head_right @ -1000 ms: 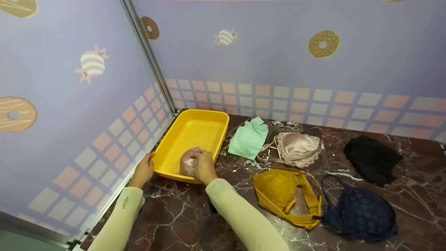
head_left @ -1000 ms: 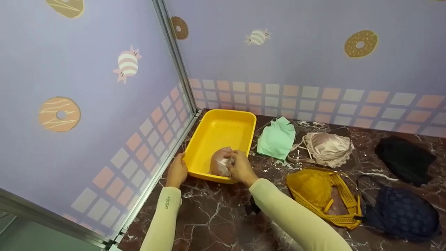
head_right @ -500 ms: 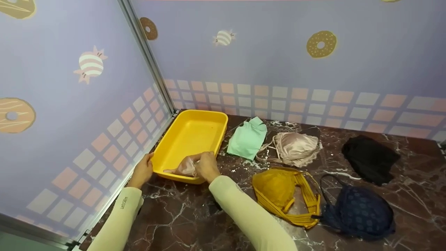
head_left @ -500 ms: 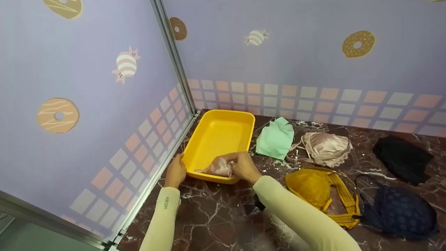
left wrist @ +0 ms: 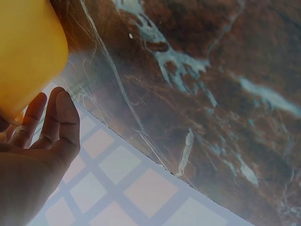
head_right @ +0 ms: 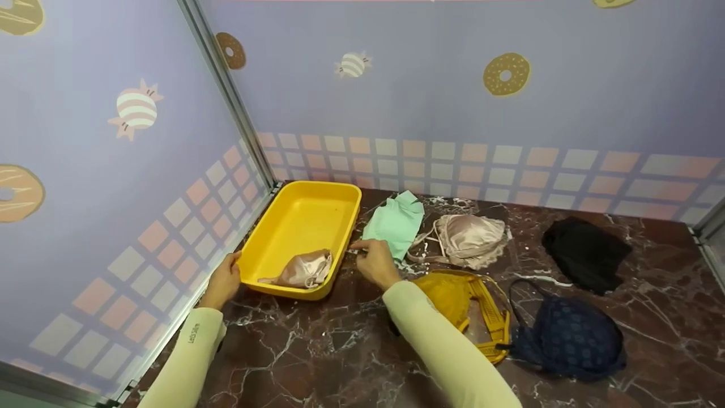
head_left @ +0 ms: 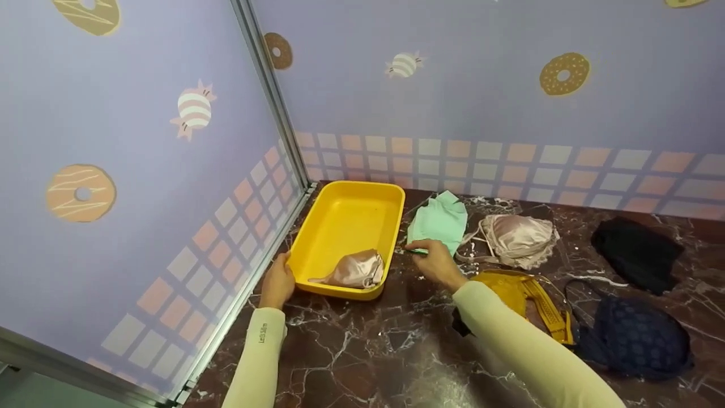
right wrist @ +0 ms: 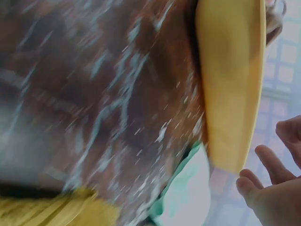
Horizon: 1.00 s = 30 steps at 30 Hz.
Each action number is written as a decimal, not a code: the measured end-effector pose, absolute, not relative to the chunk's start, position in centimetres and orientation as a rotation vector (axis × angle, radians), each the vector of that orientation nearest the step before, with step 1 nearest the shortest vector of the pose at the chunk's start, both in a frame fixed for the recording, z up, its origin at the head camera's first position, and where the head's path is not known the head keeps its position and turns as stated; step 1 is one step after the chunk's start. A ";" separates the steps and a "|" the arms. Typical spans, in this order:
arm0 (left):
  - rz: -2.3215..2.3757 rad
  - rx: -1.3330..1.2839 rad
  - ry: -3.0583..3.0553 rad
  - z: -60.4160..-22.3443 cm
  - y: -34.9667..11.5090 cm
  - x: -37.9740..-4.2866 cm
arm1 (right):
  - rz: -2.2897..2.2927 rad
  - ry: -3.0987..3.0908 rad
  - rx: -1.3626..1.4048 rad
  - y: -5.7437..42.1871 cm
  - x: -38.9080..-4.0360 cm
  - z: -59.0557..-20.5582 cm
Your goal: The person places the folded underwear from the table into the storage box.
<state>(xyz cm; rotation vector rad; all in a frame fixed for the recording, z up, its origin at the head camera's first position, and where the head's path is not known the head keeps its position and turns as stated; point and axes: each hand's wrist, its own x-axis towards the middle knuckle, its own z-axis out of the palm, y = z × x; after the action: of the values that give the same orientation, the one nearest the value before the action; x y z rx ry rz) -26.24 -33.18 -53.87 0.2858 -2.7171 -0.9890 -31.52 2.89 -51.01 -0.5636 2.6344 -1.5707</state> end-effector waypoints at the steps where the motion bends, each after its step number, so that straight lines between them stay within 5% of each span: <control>1: -0.987 0.289 -2.717 -53.9 -33.2 -26.2 | -1.561 2.634 -0.546 3.4 -31.5 -51.1; 30: -0.902 0.251 -2.702 -54.1 -32.7 -26.1 | -1.486 2.678 -0.497 17.2 -32.1 -52.7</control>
<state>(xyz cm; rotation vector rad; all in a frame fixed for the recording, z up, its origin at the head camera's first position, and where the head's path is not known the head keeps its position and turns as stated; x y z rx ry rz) -26.11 -32.69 -54.06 0.2512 -2.7015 -0.9025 -32.14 17.22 -52.74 -0.4967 2.6784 -1.4863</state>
